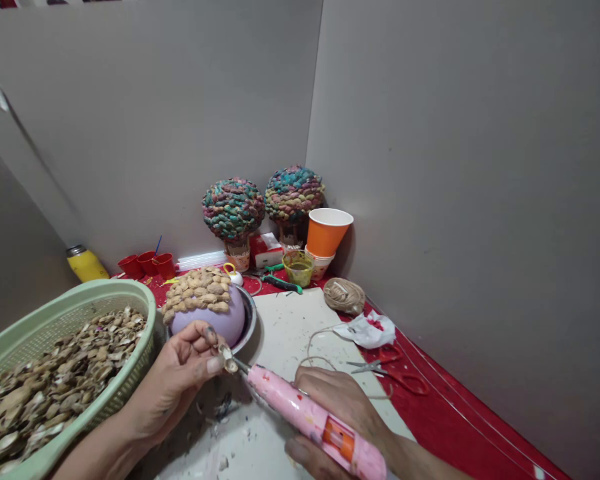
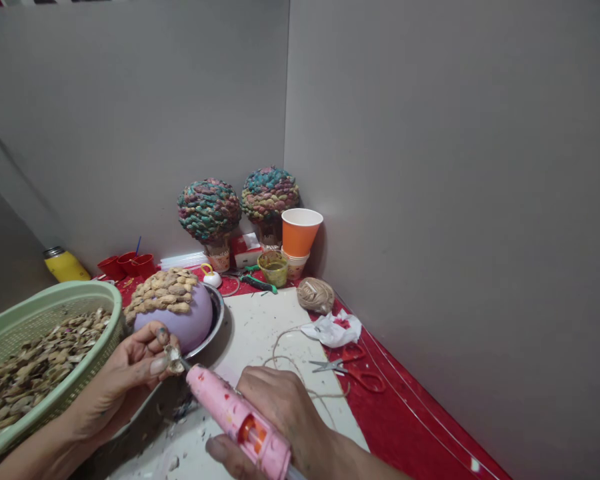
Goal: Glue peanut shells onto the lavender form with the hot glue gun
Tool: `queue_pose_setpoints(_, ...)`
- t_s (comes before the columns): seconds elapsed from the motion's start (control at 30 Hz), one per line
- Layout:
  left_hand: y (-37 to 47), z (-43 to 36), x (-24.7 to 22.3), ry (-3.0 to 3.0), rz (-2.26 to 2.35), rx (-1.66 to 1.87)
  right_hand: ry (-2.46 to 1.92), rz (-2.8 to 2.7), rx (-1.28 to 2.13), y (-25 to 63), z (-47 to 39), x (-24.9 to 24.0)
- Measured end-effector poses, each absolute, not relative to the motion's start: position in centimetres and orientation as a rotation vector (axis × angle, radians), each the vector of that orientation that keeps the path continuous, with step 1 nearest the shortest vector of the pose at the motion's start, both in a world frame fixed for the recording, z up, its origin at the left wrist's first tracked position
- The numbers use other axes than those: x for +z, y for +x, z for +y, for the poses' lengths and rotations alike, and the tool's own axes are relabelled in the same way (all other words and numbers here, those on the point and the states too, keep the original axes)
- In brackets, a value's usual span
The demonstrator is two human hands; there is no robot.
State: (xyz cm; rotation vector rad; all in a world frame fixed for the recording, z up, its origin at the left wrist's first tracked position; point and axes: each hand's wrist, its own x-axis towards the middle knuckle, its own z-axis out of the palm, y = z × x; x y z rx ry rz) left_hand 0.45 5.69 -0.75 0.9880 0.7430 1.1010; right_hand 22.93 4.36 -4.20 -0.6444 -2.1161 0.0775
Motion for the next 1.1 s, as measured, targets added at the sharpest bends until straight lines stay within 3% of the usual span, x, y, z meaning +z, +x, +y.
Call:
queue_pose_setpoints(0.2, 0.4, 5.6, -0.7, 0.989, 0.717, 1.111, -0.634, -1.966, -0.028, 22.4, 4.8, -6.4)
queue_pose_setpoints(0.67, 0.3, 5.3, -0.5, 1.033, 0.728, 1.159, -0.571, -2.092, -0.097, 22.8, 4.8, -3.9)
queue_pose_setpoints(1.1, 0.1, 5.4, -0.5, 1.067, 0.807, 1.225, -0.557, -2.06, -0.098, 22.4, 4.5, -4.5)
